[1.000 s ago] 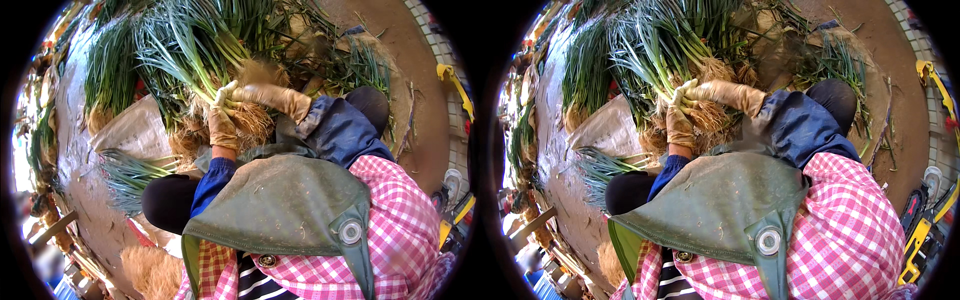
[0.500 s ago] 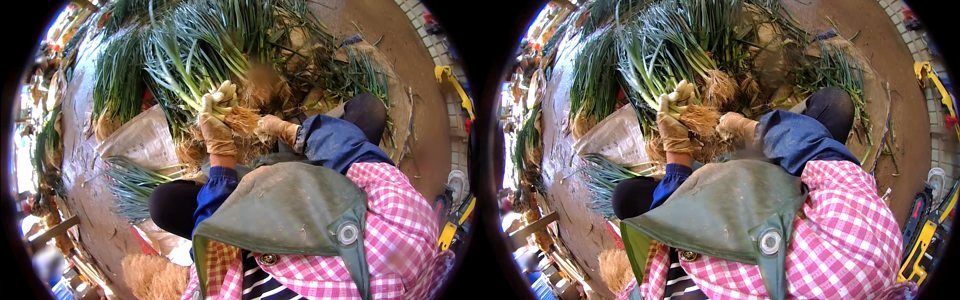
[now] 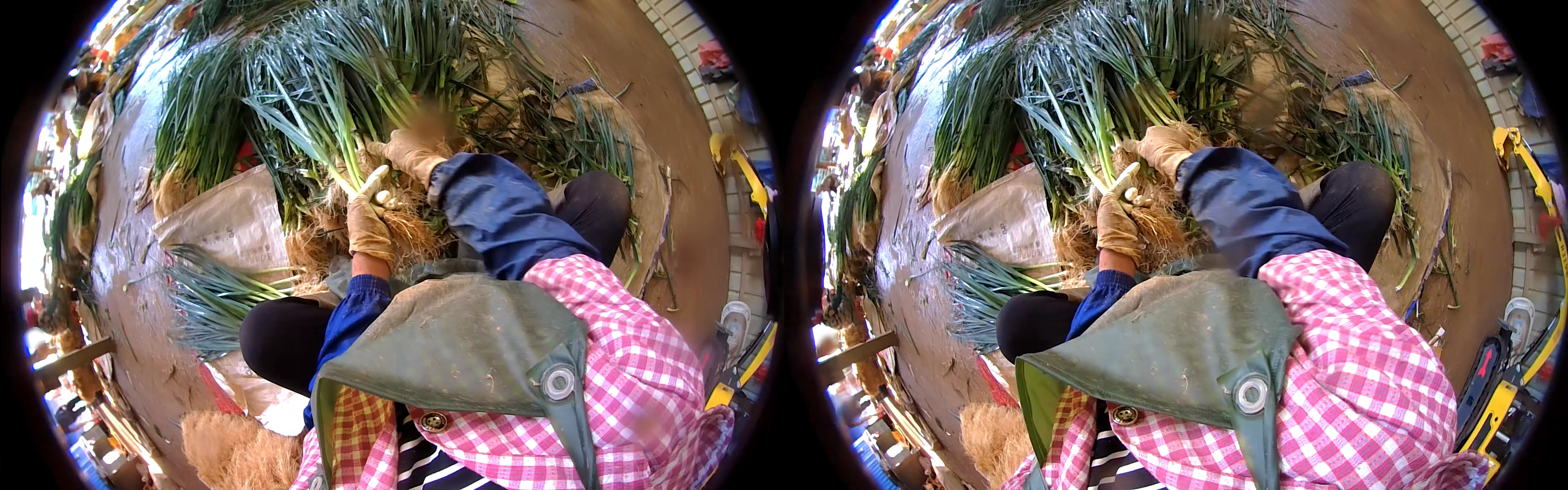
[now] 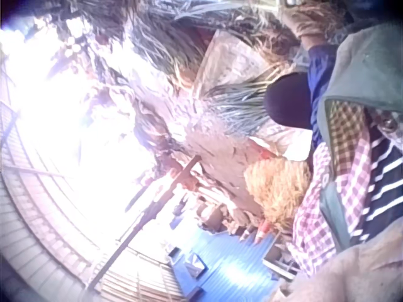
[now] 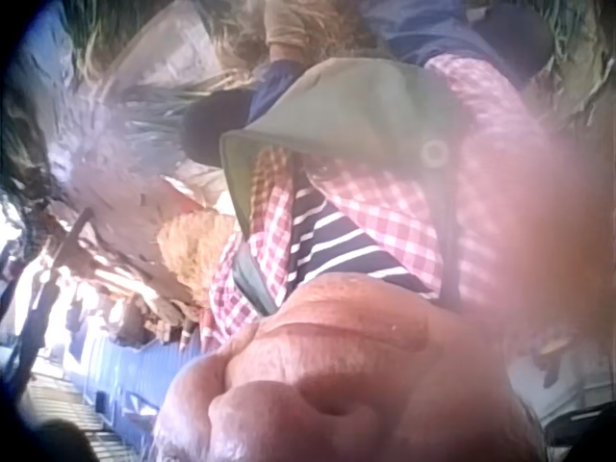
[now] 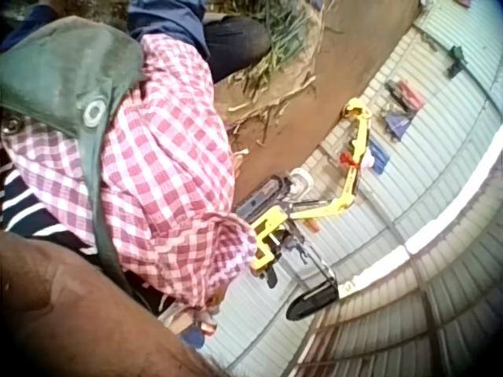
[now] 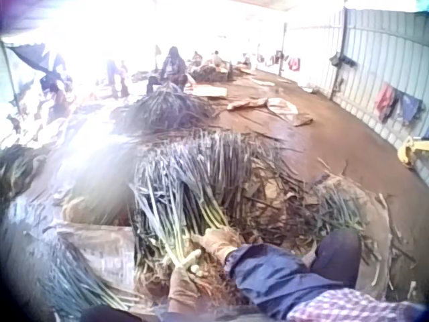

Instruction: The person processes green onions by hand, peeling off the outer layers of the bulbs and sorting them into bundles while sitting on the floor.

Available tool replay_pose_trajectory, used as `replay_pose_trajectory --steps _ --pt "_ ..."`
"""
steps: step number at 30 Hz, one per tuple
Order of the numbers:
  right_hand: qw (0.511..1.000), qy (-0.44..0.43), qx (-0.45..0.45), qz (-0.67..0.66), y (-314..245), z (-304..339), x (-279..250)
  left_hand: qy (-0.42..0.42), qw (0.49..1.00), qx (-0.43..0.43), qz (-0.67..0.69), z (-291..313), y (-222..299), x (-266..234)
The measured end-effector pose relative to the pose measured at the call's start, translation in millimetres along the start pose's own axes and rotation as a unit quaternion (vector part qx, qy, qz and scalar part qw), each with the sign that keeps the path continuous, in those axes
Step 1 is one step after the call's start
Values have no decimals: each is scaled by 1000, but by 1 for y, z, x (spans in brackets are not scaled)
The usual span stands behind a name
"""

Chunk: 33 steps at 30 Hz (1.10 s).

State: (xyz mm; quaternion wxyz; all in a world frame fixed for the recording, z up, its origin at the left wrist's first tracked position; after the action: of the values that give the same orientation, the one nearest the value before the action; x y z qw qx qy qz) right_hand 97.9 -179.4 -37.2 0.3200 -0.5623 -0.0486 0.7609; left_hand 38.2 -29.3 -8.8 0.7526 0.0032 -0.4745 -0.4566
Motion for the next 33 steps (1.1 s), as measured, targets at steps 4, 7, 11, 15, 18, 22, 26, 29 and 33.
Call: replay_pose_trajectory --steps 4,7,11,15,18,22,26,29,33 --pt "979 5 18 -205 -5 7 2 -48 998 35 -8 1 12 -2" --pt "890 -120 -55 -437 5 -1 -9 -5 998 68 8 -22 13 -42" --pt "765 -143 -70 -624 50 -2 -12 65 996 38 -50 -14 -9 -21" --pt "814 -116 -88 -563 16 18 1 66 997 -1 -28 2 -18 -17" --pt "817 -66 -91 -565 18 22 2 55 996 -67 -20 -5 -29 -17" --pt "798 -153 -81 -577 15 54 -13 91 986 -14 -137 -7 -21 -35" --pt "802 -192 -90 -559 6 101 -22 98 987 -10 -130 -8 -24 -30" --pt "783 -259 -87 -559 7 141 -66 73 983 -6 -166 -5 -21 -22" --pt "805 -235 -95 -535 38 172 -130 55 994 -24 -91 7 -16 -20"
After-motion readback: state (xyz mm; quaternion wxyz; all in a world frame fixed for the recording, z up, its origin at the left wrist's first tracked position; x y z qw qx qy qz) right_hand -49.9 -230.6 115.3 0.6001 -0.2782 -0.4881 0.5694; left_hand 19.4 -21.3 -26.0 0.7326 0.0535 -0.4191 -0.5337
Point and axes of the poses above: each hand's wrist, its own z-axis away from the middle knuckle, its own x-axis out of the palm, y = z × x, the point moved 2 cm from there along -z, towards the middle knuckle, and after that the axes turned 5 degrees about -x, right-handed, at the moved point
